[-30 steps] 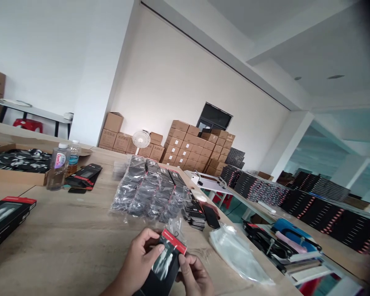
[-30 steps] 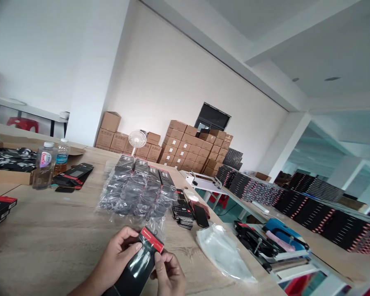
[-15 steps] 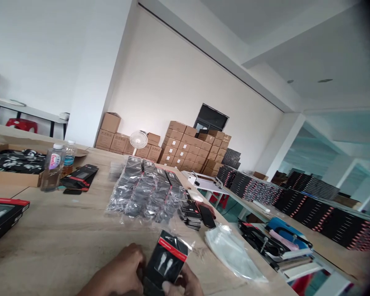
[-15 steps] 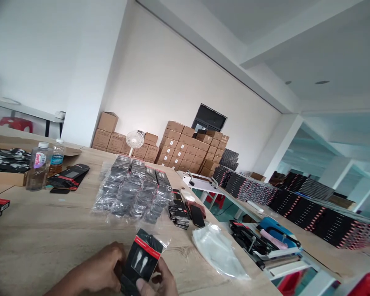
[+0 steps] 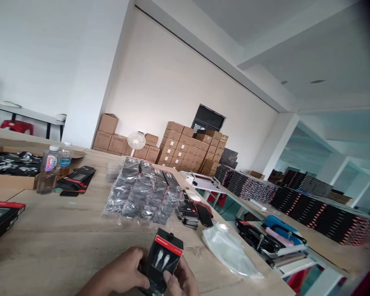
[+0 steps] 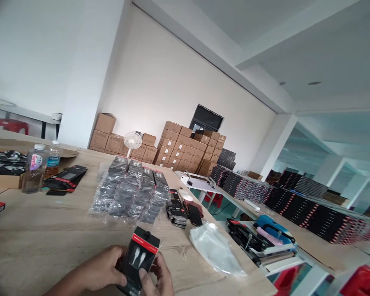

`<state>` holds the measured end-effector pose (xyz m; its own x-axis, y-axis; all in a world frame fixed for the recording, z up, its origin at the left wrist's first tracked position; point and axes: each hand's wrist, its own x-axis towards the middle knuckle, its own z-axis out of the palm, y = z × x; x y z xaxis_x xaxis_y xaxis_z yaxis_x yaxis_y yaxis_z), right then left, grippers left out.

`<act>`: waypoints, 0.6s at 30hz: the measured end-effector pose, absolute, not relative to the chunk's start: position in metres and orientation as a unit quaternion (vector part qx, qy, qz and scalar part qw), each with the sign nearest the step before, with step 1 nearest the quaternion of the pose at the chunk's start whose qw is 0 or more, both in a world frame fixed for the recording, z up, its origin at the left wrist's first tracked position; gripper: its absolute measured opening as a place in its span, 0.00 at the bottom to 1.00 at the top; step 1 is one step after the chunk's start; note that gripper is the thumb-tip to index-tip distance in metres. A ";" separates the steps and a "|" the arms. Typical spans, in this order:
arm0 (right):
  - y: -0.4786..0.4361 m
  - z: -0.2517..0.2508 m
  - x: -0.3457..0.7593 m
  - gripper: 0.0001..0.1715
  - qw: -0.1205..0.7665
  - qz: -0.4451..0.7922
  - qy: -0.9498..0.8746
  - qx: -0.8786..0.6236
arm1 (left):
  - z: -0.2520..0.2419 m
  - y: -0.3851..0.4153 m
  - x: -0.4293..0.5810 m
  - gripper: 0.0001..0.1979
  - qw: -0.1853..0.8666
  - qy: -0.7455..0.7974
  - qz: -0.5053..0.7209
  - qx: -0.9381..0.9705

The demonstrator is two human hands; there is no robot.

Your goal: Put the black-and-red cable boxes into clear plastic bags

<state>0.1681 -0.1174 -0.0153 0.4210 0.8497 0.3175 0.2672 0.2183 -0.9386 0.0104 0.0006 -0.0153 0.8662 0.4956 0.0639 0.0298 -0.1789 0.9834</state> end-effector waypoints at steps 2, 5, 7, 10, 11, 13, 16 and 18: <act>-0.116 -0.001 0.173 0.24 0.610 0.235 -0.493 -0.574 | -0.015 -0.002 0.012 0.18 0.625 0.173 0.205 0.733; -0.113 0.011 0.183 0.22 0.642 0.258 -0.430 -0.581 | -0.014 -0.003 0.011 0.23 0.621 0.193 0.174 0.740; -0.111 0.011 0.191 0.24 0.679 0.278 -0.361 -0.576 | -0.014 -0.003 0.009 0.24 0.604 0.202 0.132 0.759; -0.108 0.002 0.199 0.23 0.704 0.309 -0.302 -0.564 | -0.008 -0.006 0.008 0.28 0.624 0.166 0.139 0.750; -0.107 -0.001 0.200 0.23 0.708 0.313 -0.294 -0.561 | -0.004 -0.008 0.009 0.31 0.637 0.149 0.158 0.740; -0.104 -0.007 0.201 0.23 0.708 0.315 -0.289 -0.561 | 0.003 -0.015 0.010 0.34 0.636 0.127 0.203 0.733; -0.102 -0.011 0.194 0.26 0.708 0.294 -0.303 -0.566 | 0.011 -0.022 0.013 0.30 0.585 0.131 0.252 0.759; -0.103 -0.013 0.185 0.29 0.704 0.255 -0.324 -0.578 | 0.012 -0.022 0.015 0.24 0.549 0.154 0.264 0.778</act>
